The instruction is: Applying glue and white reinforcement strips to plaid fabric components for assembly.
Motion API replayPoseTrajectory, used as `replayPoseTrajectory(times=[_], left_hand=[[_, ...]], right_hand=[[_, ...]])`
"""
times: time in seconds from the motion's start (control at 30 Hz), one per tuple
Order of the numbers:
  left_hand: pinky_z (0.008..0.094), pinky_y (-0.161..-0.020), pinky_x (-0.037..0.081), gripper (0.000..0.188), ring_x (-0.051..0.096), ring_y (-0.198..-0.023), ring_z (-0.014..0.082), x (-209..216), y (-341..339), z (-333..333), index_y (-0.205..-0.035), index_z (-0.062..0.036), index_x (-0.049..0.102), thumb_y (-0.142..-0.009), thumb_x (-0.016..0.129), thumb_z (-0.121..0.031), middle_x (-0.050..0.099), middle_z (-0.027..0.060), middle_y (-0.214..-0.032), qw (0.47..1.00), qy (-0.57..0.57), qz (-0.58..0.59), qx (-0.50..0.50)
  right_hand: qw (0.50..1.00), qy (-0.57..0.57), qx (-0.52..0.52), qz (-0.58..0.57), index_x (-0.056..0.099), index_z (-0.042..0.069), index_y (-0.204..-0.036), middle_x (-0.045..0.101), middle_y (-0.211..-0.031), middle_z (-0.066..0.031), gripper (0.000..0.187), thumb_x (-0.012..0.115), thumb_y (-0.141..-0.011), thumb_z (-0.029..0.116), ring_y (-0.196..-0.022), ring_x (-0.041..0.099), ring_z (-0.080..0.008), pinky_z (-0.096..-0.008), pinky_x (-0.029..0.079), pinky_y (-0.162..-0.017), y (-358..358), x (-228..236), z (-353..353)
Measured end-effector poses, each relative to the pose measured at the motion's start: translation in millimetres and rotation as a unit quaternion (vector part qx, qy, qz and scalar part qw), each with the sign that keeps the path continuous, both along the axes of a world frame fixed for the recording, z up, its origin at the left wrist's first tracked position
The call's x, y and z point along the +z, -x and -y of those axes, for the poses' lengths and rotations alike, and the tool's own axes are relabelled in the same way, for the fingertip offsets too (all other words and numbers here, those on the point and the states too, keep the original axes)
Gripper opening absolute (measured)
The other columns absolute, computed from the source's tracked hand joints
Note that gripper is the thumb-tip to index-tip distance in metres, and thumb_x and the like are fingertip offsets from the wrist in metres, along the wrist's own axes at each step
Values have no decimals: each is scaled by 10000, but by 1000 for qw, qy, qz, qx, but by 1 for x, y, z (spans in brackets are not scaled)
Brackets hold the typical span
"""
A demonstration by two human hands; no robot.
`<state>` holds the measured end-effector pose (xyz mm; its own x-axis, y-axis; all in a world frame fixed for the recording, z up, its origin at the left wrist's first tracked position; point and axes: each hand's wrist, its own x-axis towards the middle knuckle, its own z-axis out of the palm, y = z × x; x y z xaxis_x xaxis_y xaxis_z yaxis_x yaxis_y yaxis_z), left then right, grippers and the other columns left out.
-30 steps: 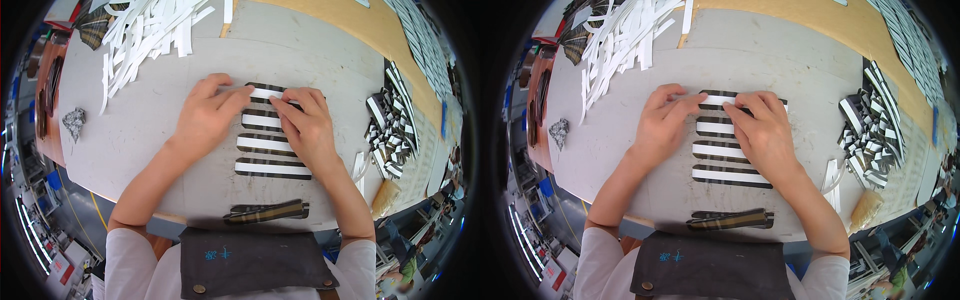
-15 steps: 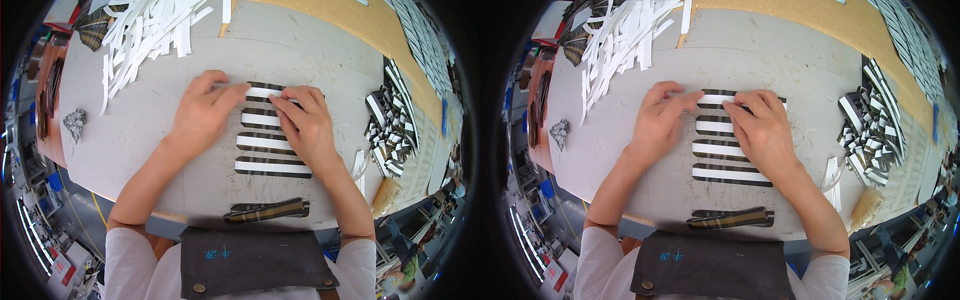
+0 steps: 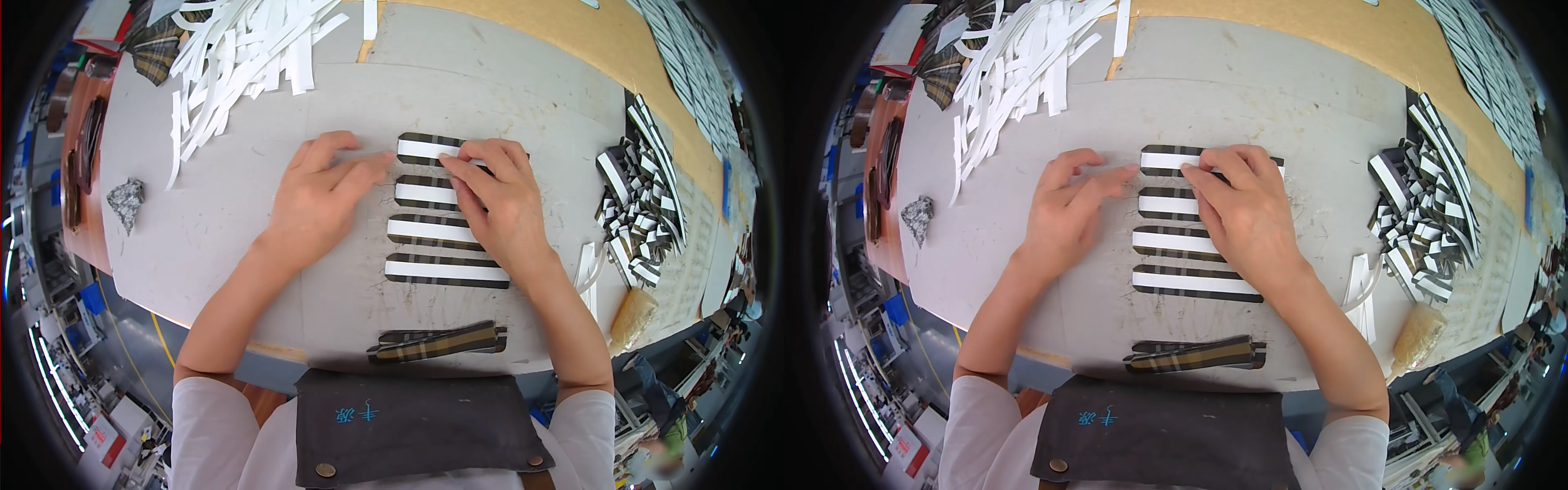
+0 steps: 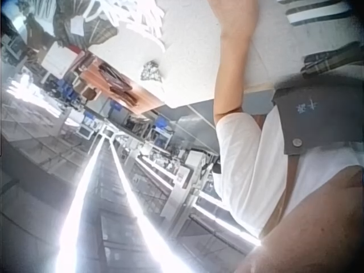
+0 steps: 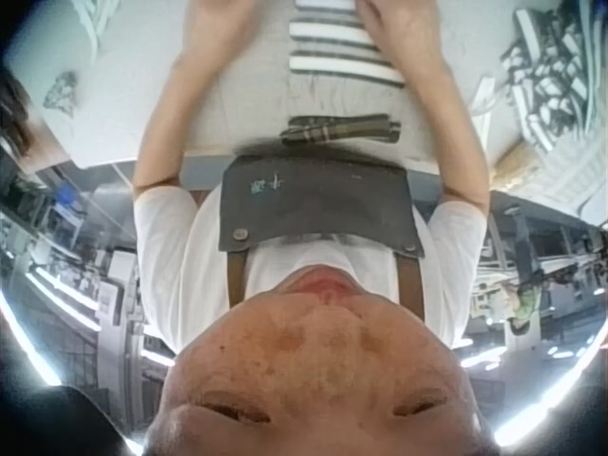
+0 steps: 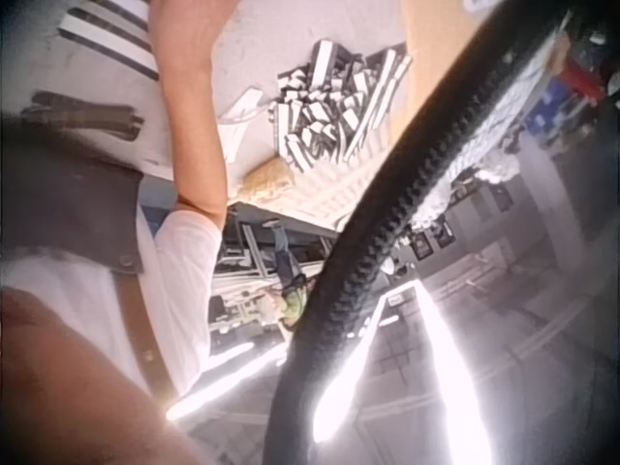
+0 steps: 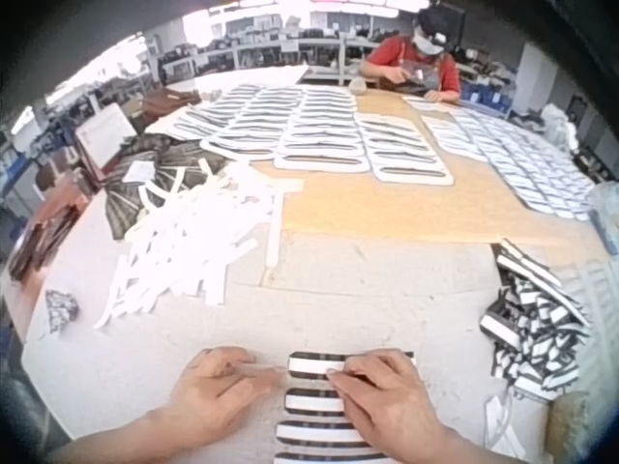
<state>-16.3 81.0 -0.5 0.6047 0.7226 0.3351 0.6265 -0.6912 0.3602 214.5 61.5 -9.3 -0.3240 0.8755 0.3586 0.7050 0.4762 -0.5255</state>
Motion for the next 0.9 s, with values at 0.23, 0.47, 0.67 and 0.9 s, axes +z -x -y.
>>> replayPoseTrajectory(times=[0.23, 0.47, 0.67, 0.9], left_hand=[[331, -734, 472, 329, 562, -908, 267, 13, 27, 8, -970, -34, 602, -693, 556, 138, 640, 63, -883, 994, 14, 27, 109], [308, -688, 486, 214, 578, -802, 261, 25, 15, 34, -877, 14, 608, -694, 659, 114, 602, 106, -837, 988, 22, 102, 115], [306, -659, 479, 199, 560, -784, 269, 15, -7, 52, -848, 3, 643, -669, 683, 79, 631, 92, -881, 992, 57, 106, 22], [306, -668, 477, 251, 528, -905, 259, 3, -9, 83, -912, -28, 644, -673, 672, 44, 663, 42, -1058, 993, 60, 62, -74]], right_hand=[[998, 40, -17, -40, 658, 14, -961, 601, -1004, -85, 237, 634, -733, -47, -937, 554, -268, -354, 478, -786, -12, 16, 4], [996, 30, -80, -27, 662, 19, -946, 612, -969, -93, 245, 623, -731, -93, -891, 577, -261, -321, 483, -743, -37, 34, 40], [998, 43, -50, -19, 668, 20, -911, 594, -918, -90, 281, 652, -665, -115, -842, 564, -264, -329, 489, -648, -36, 30, 72], [994, 80, 66, -43, 660, -4, -954, 573, -973, -80, 346, 653, -616, -75, -887, 559, -266, -335, 507, -695, -5, 19, 92]])
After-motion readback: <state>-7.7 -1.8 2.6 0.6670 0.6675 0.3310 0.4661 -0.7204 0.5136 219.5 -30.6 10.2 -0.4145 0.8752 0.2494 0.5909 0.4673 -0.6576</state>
